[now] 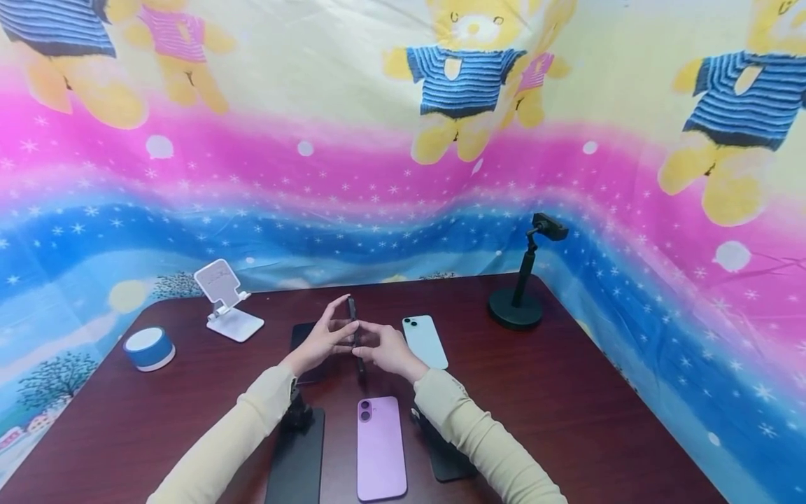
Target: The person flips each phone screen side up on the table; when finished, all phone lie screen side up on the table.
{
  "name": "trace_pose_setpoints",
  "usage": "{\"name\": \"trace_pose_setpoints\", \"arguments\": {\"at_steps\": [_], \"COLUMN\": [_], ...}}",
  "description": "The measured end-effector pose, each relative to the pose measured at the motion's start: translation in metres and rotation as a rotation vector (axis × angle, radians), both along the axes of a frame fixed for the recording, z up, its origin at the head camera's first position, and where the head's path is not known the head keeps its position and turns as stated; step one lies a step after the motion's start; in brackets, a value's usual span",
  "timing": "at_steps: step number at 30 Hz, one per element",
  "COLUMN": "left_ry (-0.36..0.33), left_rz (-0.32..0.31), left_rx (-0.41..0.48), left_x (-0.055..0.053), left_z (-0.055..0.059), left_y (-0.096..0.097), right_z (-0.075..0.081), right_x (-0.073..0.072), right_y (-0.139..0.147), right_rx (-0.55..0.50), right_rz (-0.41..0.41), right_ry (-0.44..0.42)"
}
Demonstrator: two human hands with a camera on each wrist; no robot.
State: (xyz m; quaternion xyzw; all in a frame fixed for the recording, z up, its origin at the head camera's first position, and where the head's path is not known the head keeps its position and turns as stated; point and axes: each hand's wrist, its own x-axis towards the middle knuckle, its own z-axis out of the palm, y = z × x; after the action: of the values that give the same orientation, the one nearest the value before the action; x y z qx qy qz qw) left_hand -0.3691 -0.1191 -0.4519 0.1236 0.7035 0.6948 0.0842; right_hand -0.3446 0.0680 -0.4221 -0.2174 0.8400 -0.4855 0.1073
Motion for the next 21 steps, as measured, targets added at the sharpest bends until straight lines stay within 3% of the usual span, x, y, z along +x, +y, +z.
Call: {"name": "trace_pose_setpoints", "arguments": {"at_steps": [4, 12, 21], "left_ry": [-0.013, -0.001, -0.044], "left_rz": [0.011, 0.023, 0.158], "left_rx": [0.005, 0.003, 0.031], "left_x": [0.0006, 0.0031, 0.0076], "left_z": [0.0005, -0.0034, -0.0040], "left_y": [0.0006, -0.0021, -0.0027], "right_z": [-0.0014, -0.0013, -0.0030], "right_x": [0.0028, 0.0039, 0.0021], "right_y": [-0.0014, -0.0008, 0.0033], "right_rx": [0.004, 0.008, 0.029], "right_rz": [-0.019, -0.030, -0.053], "right_ry": [0.039, 0.029, 0.066]}}
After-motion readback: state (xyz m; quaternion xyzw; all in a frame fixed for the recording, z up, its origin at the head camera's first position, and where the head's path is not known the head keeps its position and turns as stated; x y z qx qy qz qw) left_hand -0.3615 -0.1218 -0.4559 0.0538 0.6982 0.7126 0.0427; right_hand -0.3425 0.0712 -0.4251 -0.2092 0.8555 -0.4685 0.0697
